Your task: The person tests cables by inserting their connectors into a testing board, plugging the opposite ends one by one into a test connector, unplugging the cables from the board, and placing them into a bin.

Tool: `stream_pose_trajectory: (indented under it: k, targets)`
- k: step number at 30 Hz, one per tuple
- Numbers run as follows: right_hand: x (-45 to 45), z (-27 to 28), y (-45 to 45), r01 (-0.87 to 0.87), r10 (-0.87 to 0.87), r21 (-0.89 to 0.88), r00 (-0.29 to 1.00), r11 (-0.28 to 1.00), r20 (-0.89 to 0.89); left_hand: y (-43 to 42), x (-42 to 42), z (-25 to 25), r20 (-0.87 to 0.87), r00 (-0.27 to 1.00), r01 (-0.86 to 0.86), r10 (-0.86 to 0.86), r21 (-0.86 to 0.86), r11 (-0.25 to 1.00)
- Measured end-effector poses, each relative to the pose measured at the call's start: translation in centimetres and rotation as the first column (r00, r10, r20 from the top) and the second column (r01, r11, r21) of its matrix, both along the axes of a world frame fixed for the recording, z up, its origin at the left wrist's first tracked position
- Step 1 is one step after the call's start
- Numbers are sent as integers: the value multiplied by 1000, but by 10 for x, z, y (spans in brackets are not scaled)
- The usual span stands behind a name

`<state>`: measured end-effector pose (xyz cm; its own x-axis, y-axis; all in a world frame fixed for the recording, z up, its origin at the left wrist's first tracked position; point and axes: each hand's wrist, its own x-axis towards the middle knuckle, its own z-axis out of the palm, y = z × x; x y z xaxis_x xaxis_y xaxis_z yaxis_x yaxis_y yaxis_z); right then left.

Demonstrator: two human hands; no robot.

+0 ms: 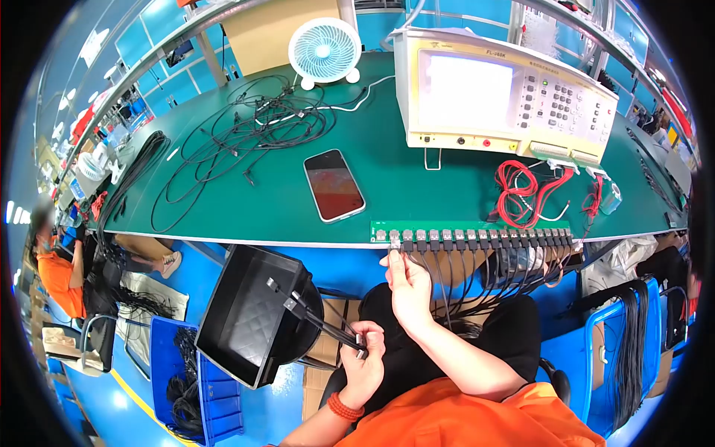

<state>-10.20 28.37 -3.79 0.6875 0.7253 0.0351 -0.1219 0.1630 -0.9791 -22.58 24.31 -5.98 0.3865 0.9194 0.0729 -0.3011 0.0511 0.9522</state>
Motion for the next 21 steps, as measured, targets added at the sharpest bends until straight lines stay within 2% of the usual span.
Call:
stream_pose_trajectory:
  k: [1,5,6,10,13,16,18,21]
  targets:
    - [0,2,-1,-3,3,-8,1000,1000,-3,0,-1,-2,23,999,36,-34,-59,998]
    - [3,8,-3,0,3,-37,998,999,68,-1,4,3,-8,999,32,-33,-90,995]
    - [4,8,-3,3,1,-42,996,999,85,1,3,-2,-82,995,50,-49,19,999]
    - [5,7,-4,-3,5,-22,997,1000,79,-2,8,2,-75,993,94,-90,46,995]
    - [8,6,-5,-42,53,-100,992,994,117,0,7,7,-84,989,120,-122,-21,992]
    - [6,-1,0,-31,34,-70,999,997,39,3,4,4,-69,991,113,-114,-27,993]
    - [1,4,5,-21,27,56,995,998,-98,4,2,6,-80,992,97,-97,-7,995]
    - [-5,16,10,4,19,105,976,994,-217,6,1,5,30,995,95,-94,-43,995]
